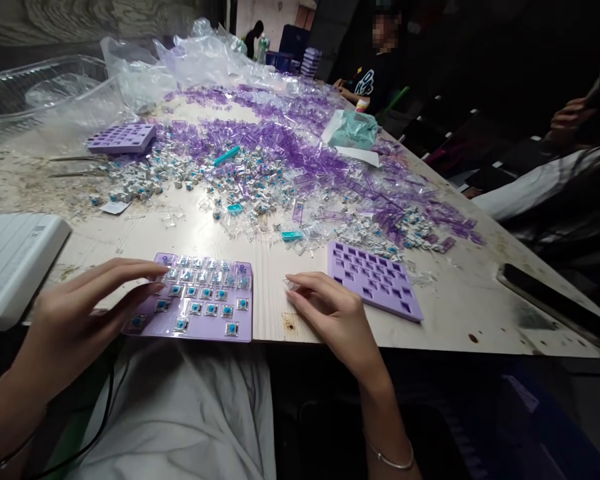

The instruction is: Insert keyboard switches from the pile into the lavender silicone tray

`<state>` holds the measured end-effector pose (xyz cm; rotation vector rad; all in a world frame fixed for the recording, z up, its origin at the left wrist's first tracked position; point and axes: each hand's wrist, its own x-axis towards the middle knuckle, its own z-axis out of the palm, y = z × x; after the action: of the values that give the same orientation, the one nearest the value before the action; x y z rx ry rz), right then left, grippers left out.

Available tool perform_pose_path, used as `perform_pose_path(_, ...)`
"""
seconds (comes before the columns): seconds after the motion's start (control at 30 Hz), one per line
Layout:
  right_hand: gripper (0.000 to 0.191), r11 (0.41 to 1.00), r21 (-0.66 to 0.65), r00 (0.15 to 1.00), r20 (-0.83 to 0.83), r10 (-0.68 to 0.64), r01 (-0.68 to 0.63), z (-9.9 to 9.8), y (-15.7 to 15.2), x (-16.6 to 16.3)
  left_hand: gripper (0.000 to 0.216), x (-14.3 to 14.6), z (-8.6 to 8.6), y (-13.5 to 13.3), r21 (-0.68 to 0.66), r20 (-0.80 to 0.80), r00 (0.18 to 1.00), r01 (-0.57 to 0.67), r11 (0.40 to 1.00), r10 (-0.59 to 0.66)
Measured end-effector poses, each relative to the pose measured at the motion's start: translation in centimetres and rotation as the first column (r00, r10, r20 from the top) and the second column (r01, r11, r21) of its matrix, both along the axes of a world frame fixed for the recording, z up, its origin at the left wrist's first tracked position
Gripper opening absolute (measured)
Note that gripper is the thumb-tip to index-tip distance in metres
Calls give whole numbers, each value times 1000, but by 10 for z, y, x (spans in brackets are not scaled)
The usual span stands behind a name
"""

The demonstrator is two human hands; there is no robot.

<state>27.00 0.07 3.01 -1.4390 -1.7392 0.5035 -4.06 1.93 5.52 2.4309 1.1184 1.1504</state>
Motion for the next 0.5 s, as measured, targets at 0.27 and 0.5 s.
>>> perform_pose_path(0.27, 12, 995, -58, 993, -74, -88, 84, 2, -3, -2, 24, 0, -10, -3, 156, -54, 998, -8, 988, 17)
perform_pose_path(0.5, 13, 994, -46, 986, 133, 103, -97, 4, 5, 1, 34, -16, -19, -4, 177, -87, 994, -53, 983, 69)
